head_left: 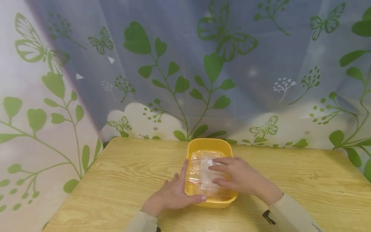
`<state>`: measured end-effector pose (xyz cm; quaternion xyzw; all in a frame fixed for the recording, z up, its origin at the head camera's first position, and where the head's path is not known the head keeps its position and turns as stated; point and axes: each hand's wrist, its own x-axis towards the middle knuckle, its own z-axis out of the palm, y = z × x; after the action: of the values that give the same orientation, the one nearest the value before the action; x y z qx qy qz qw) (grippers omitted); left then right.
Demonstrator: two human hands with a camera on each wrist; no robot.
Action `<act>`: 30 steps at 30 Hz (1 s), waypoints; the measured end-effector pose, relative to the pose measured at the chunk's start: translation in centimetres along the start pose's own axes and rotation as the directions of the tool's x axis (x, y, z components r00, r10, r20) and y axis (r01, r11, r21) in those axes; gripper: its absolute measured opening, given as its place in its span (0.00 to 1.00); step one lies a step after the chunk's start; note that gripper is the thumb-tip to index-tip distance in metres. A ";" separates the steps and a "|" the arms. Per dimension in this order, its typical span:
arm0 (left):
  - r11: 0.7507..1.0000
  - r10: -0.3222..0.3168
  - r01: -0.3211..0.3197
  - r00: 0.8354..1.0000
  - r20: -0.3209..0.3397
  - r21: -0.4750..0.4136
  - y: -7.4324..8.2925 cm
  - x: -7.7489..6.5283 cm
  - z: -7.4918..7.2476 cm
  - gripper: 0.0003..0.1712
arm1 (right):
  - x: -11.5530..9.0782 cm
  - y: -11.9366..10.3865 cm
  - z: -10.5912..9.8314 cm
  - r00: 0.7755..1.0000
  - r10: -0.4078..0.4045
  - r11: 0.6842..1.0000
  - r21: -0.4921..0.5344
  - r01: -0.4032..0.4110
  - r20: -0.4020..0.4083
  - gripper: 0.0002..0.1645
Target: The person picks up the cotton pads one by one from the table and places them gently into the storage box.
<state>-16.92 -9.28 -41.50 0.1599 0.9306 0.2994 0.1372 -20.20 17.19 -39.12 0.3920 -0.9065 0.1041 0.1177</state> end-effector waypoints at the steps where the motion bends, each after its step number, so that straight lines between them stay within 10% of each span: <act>1: 1.000 0.000 0.000 1.000 -0.002 0.001 0.0 0.0 0.0 0.75 | 0.3 -0.1 0.0 0.999 0.007 1.000 -0.028 -0.006 0.040 0.23; 8: 1.000 0.010 -0.010 1.000 0.001 -0.019 0.2 0.0 0.1 0.75 | 1.4 -0.6 0.6 0.984 0.019 0.993 -0.119 0.002 0.175 0.24; 30: 0.999 0.017 -0.018 1.000 0.022 0.033 0.0 0.0 -0.1 0.74 | 1.3 -0.6 1.6 0.990 0.009 0.987 -0.159 0.013 0.138 0.26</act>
<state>-16.92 -9.36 -41.48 0.1736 0.9325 0.2833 0.1418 -20.80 15.44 -40.21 0.3884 -0.9175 0.0036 0.0859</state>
